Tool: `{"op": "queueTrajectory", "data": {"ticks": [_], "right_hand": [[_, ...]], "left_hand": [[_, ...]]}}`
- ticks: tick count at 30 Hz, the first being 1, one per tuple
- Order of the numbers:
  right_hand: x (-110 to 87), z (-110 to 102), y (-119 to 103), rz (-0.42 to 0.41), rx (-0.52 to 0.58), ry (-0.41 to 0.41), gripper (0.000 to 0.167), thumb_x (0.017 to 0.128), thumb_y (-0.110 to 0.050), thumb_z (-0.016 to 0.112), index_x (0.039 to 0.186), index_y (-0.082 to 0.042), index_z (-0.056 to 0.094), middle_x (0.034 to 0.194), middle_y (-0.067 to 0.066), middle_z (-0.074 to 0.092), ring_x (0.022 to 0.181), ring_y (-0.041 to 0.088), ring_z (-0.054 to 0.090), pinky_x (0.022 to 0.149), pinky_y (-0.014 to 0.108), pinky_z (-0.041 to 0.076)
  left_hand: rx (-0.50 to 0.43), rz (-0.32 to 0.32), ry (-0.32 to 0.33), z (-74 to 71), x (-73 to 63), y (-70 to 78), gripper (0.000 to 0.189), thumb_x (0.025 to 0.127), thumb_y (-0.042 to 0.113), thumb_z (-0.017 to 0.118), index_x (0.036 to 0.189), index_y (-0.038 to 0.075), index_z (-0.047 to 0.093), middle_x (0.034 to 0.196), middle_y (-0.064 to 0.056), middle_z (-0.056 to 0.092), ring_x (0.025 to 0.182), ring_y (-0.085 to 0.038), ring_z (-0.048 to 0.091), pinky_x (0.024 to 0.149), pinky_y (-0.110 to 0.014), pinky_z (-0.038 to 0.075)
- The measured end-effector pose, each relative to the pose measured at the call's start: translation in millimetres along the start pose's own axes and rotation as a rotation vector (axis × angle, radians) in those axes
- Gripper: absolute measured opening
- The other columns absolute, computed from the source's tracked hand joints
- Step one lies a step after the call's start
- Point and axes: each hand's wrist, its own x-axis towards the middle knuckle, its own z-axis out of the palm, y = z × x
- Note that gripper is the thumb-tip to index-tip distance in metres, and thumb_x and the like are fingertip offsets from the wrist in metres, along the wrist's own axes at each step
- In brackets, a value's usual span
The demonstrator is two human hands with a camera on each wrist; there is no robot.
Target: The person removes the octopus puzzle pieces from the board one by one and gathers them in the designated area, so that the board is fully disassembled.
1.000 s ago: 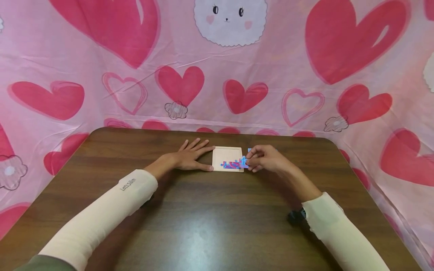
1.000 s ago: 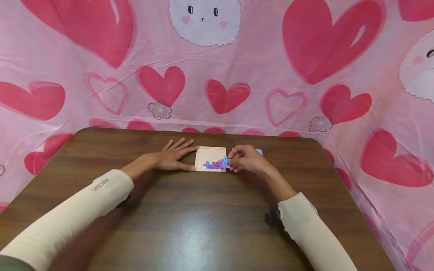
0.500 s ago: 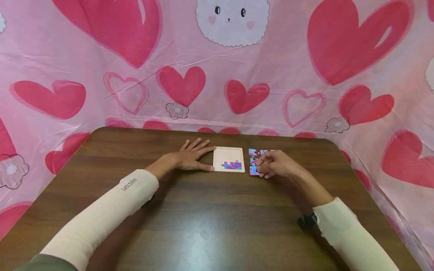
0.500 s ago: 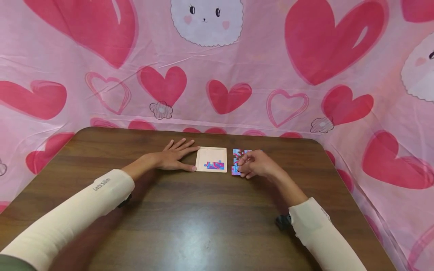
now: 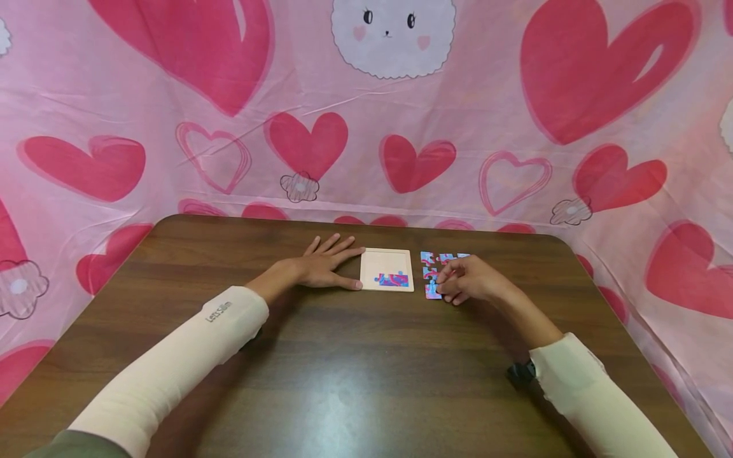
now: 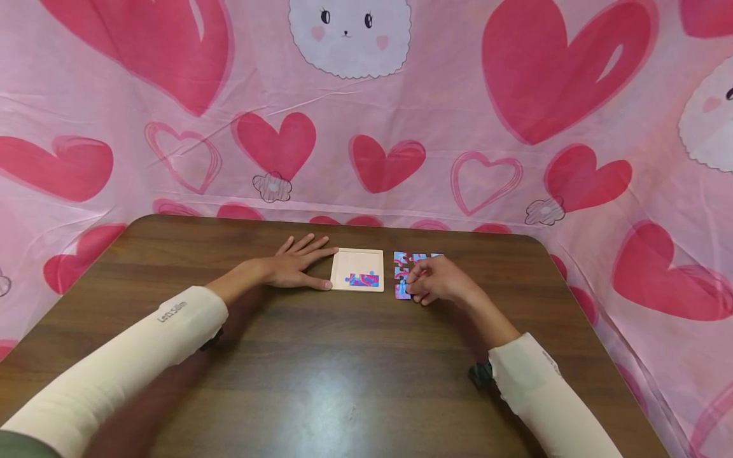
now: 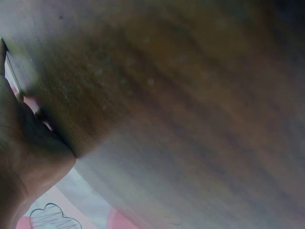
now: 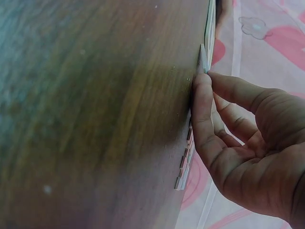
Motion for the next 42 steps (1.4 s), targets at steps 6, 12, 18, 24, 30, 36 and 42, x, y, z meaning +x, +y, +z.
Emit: {"op": "queueTrajectory", "data": {"ticks": [6,12,18,24,30,36,42], "right_hand": [[0.2,2,-2,0.004,0.0,0.0,0.018,0.101,-0.002,0.079,0.112,0.01,0.073,0.087,0.008,0.077,0.071,0.014,0.073,0.068,0.03,0.068],[2.1,3,-2,0.013,-0.005,0.014,0.015,0.1,-0.001,0.08,0.109,0.01,0.074,0.085,0.008,0.077,0.071,0.014,0.073,0.07,0.03,0.069],[3.8,1,-4,-0.014,0.007,0.017,0.015,0.1,0.0,0.079,0.108,0.011,0.073,0.087,0.01,0.078,0.071,0.014,0.073,0.071,0.031,0.069],[9.7,5,-10,-0.056,0.006,0.02,0.016,0.101,0.0,0.078,0.111,0.012,0.073,0.097,0.017,0.081,0.075,0.015,0.074,0.072,0.031,0.069],[18.2,15,-17,-0.08,0.022,0.012,0.019,0.1,-0.002,0.081,0.111,0.012,0.074,0.092,0.015,0.08,0.075,0.017,0.076,0.075,0.032,0.07],[26.7,24,-24,-0.122,0.027,-0.001,0.02,0.1,-0.001,0.081,0.112,0.012,0.074,0.088,0.014,0.079,0.074,0.017,0.074,0.074,0.035,0.071],[34.5,33,-29,-0.136,-0.001,0.012,0.019,0.099,-0.001,0.082,0.114,0.01,0.076,0.095,0.016,0.08,0.076,0.018,0.075,0.074,0.031,0.068]], "left_hand": [[0.014,-0.019,-0.005,4.1,6.6,-6.0,0.107,0.094,0.092,0.059,0.181,0.048,0.016,0.193,0.008,-0.004,0.179,-0.028,-0.019,0.14,-0.063,-0.021],[0.02,-0.024,-0.004,2.9,6.3,-5.8,0.104,0.097,0.089,0.059,0.181,0.048,0.015,0.193,0.009,-0.005,0.179,-0.027,-0.019,0.14,-0.063,-0.02],[-0.001,-0.007,-0.008,-2.8,-1.5,1.3,0.106,0.096,0.09,0.059,0.182,0.044,0.016,0.194,0.004,-0.004,0.179,-0.032,-0.017,0.14,-0.064,-0.02],[0.005,-0.002,-0.005,-1.5,-1.1,1.0,0.107,0.095,0.091,0.059,0.182,0.043,0.016,0.194,0.003,-0.003,0.179,-0.033,-0.016,0.14,-0.066,-0.019],[-0.01,-0.002,-0.005,-0.2,-1.8,1.4,0.105,0.097,0.089,0.059,0.182,0.044,0.017,0.194,0.003,-0.002,0.179,-0.033,-0.015,0.14,-0.064,-0.018],[0.008,0.002,0.012,1.5,0.6,0.2,0.106,0.096,0.088,0.061,0.182,0.042,0.02,0.194,0.0,0.001,0.18,-0.035,-0.013,0.14,-0.066,-0.017],[0.001,0.0,0.007,0.0,-1.7,2.5,0.105,0.097,0.088,0.06,0.182,0.042,0.019,0.194,0.001,0.0,0.18,-0.034,-0.014,0.141,-0.065,-0.017]]}}
